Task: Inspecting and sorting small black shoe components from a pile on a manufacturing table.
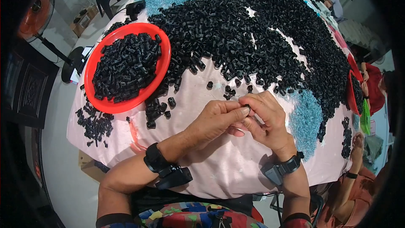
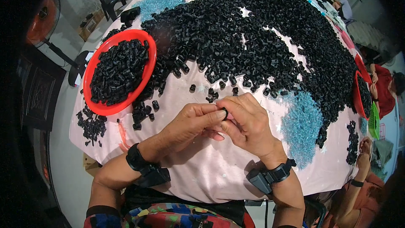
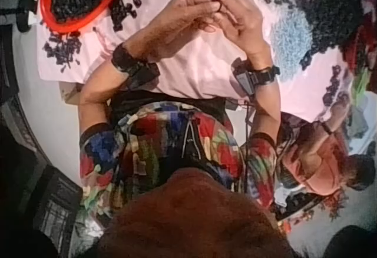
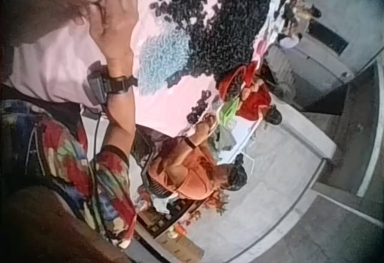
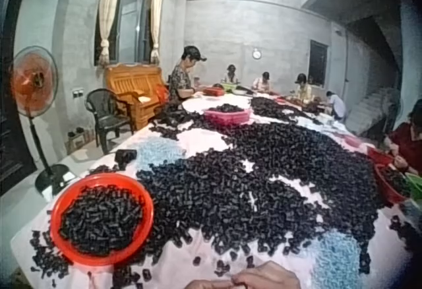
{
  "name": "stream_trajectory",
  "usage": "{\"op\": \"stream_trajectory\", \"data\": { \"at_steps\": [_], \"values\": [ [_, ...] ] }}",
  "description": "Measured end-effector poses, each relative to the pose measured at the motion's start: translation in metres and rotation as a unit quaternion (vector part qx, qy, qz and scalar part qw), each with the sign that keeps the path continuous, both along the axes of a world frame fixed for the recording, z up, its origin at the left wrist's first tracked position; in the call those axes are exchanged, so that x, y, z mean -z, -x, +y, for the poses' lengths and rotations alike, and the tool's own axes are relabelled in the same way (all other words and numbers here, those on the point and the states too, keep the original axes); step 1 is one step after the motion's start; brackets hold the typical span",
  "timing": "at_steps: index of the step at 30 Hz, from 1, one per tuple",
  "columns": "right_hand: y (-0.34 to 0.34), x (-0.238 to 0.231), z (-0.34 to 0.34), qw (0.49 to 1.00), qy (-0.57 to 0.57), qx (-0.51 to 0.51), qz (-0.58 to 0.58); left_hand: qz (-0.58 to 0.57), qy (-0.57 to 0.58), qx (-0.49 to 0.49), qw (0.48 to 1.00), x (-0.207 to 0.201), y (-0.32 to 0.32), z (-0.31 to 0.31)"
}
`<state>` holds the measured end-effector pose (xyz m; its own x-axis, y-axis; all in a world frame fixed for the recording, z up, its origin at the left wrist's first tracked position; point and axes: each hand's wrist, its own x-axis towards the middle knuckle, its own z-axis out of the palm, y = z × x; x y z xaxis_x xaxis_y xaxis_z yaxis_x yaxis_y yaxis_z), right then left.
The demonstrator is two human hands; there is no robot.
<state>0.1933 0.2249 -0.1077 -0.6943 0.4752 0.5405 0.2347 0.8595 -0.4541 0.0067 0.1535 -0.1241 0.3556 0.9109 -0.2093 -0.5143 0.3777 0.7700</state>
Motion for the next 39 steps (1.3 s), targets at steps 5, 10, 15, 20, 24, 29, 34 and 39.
{"op": "stream_trajectory", "data": {
  "at_steps": [5, 10, 15, 20, 24, 29, 34, 39],
  "values": [
    [0.0022, 0.0009, 0.0000, 0.998, 0.045, 0.011, 0.033, 0.012, 0.001, 0.007, 1.000, 0.0010, 0.0017, 0.0046],
    [0.0001, 0.0007, -0.0029, 0.992, 0.119, 0.022, 0.026, 0.001, 0.037, 0.010, 0.999, 0.0018, 0.0020, 0.0040],
    [-0.0010, -0.0020, -0.0014, 0.996, 0.092, 0.013, 0.004, -0.054, 0.019, 0.019, 0.998, -0.0021, 0.0028, 0.0020],
    [-0.0022, -0.0023, -0.0021, 0.999, 0.036, 0.013, -0.019, -0.055, 0.057, 0.035, 0.996, -0.0040, 0.0042, -0.0008],
    [-0.0020, -0.0013, -0.0016, 1.000, 0.012, 0.003, -0.006, -0.071, 0.060, 0.049, 0.994, -0.0027, 0.0046, 0.0020],
    [0.0011, -0.0017, -0.0007, 1.000, 0.007, 0.005, 0.026, -0.081, 0.045, 0.029, 0.995, -0.0059, 0.0033, -0.0002],
    [0.0025, -0.0007, 0.0021, 0.998, -0.007, 0.014, 0.056, -0.062, 0.025, 0.028, 0.997, -0.0050, 0.0049, 0.0016],
    [-0.0020, -0.0006, -0.0002, 0.999, 0.003, 0.018, 0.045, -0.085, 0.031, 0.019, 0.996, -0.0058, 0.0074, 0.0012]
  ]
}}
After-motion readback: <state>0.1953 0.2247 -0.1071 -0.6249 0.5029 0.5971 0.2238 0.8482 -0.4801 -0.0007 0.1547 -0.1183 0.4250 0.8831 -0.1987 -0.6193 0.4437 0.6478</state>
